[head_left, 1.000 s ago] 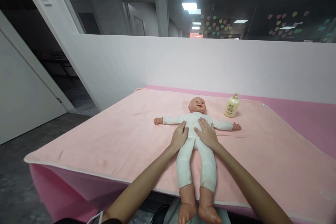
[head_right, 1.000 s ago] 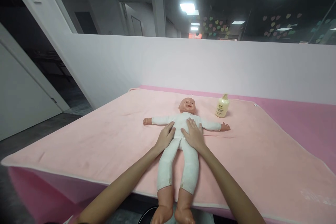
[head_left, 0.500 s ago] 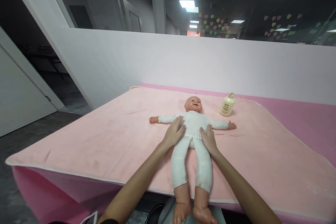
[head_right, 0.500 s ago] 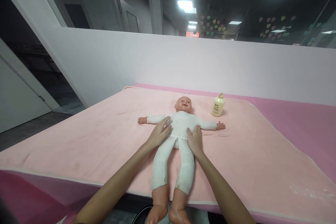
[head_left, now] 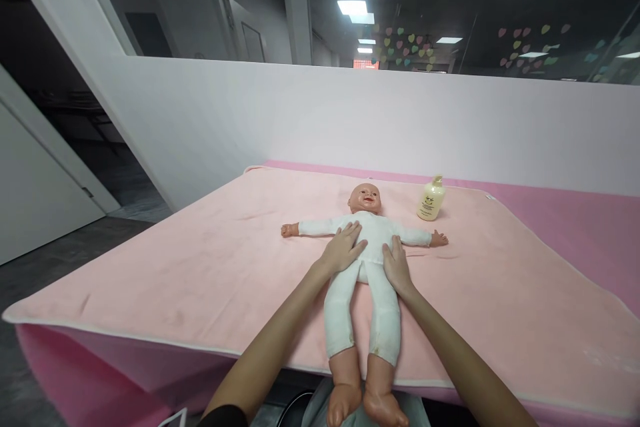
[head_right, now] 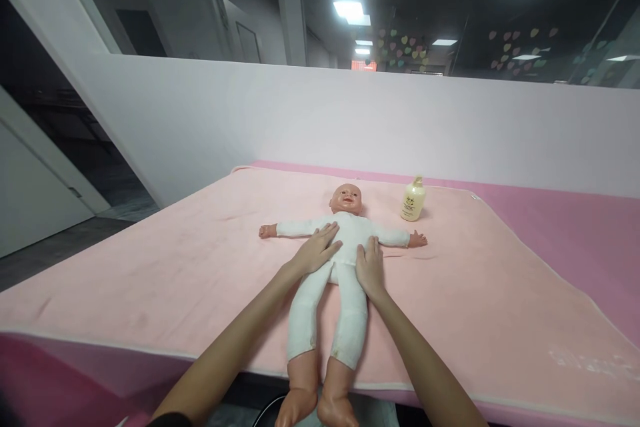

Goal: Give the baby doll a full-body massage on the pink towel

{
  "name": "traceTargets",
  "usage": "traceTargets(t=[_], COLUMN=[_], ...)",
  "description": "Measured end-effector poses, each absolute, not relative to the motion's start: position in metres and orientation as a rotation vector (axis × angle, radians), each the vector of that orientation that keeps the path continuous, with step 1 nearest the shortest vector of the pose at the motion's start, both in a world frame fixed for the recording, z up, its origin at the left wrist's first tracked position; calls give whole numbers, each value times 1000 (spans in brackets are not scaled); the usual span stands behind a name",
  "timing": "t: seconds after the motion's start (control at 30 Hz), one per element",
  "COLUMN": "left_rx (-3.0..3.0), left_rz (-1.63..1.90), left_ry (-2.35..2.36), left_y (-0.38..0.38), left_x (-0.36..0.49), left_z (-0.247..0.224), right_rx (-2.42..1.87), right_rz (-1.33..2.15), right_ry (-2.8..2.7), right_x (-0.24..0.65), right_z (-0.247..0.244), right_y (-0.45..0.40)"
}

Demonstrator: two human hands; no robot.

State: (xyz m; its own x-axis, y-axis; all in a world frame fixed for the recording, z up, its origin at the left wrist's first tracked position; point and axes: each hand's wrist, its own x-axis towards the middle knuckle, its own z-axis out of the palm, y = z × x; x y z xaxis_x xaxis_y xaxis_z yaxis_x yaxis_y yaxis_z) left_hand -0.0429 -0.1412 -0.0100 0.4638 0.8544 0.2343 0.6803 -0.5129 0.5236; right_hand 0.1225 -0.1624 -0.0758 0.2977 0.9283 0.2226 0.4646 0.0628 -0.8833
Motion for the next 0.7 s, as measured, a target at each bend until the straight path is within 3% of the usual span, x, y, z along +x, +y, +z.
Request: traceTargets(t=[0.13, 0.23, 0.33, 0.43, 0.7], left_rx=[2076, 1913, 1778, 1698, 1695], left_rz=[803, 951, 1125, 1201, 1235], left_ry=[1523, 1485, 1441, 1441, 1393], left_y=[-154, -157, -153, -150, -153], left_x=[-46, -50, -51, -50, -50], left_z=[-25, -37, -46, -50, -48], right_rx=[-1622, -1663, -1338, -989, -1267], right_rz=[524, 283, 102, 158, 226], right_ry=[-1360, -1553, -2103, -2501, -2358], right_x=[123, 125, 124, 121, 112], right_z=[-71, -55, -31, -13, -19], right_y=[-166, -175, -180, -176, -151])
